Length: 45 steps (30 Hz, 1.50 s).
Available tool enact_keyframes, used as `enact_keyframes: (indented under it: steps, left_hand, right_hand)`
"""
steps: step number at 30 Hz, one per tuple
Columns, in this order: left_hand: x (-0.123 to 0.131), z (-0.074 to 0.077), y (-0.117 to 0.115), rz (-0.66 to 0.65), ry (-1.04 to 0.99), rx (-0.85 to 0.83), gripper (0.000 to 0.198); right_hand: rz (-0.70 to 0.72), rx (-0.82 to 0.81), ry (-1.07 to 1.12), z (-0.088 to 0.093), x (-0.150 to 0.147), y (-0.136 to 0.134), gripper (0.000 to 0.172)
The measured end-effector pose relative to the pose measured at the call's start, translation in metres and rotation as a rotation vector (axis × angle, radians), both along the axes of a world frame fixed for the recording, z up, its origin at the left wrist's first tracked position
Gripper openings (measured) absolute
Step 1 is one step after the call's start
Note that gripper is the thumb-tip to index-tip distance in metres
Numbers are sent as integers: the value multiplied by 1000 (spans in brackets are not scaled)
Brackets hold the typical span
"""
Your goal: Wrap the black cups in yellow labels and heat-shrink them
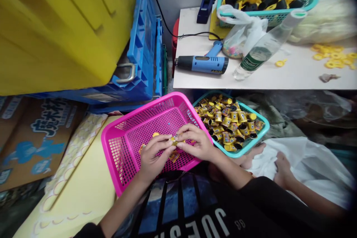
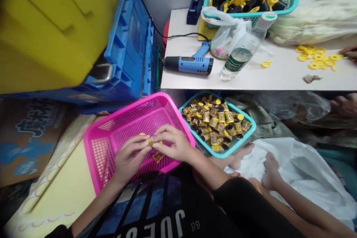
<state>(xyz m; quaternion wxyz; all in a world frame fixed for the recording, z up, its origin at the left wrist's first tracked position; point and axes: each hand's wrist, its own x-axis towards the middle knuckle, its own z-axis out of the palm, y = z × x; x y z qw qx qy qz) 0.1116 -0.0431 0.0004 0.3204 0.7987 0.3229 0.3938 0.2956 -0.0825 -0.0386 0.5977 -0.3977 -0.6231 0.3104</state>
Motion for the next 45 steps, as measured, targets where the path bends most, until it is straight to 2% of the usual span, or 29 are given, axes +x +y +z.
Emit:
enact_keyframes:
  steps: [6,11,19,21,24,26,29,32,35,40,43,45]
  left_hand:
    - [4,1,-3,-21,-28,55,23]
    - [6,7,-6,-10,2,81,21]
    - [-18,1,-8,-75,119,335,33]
    - [-23,3,-8,-66,111,357,32]
    - [-28,6,-6,-44,74,341,28]
    - [-30,6,-6,-37,45,315,26]
    - [-35,-1,-7,-31,-42,197,34]
    - [-43,-13,-10,-73,-171,-37,47]
    - [-50,-18,-9,-86,-207,-187,47]
    - [-55,-13,0,50,6,-139,26]
    - [-57,-9,5,71,121,-92,17]
    - [-60,-9,7,66,169,-105,16]
  right_hand:
    - [-35,86,-57,5,5,-2,10]
    - [-77,159,-130,9,5,-5,10]
    - [-76,204,-175,11,-6,-8,12]
    - [-46,191,-134,10,-10,-8,21]
    - [25,75,-5,9,-16,-7,55]
    - [50,11,8,11,-21,-7,69]
    - [41,12,-78,16,-29,-5,56]
    - [11,31,-107,19,-34,-3,42]
    - [-18,24,-147,18,-34,-1,37]
    - [-65,-2,-278,14,-27,2,34]
    - [-83,-58,-367,13,-19,2,29]
    - [-155,-49,-403,12,-6,2,27]
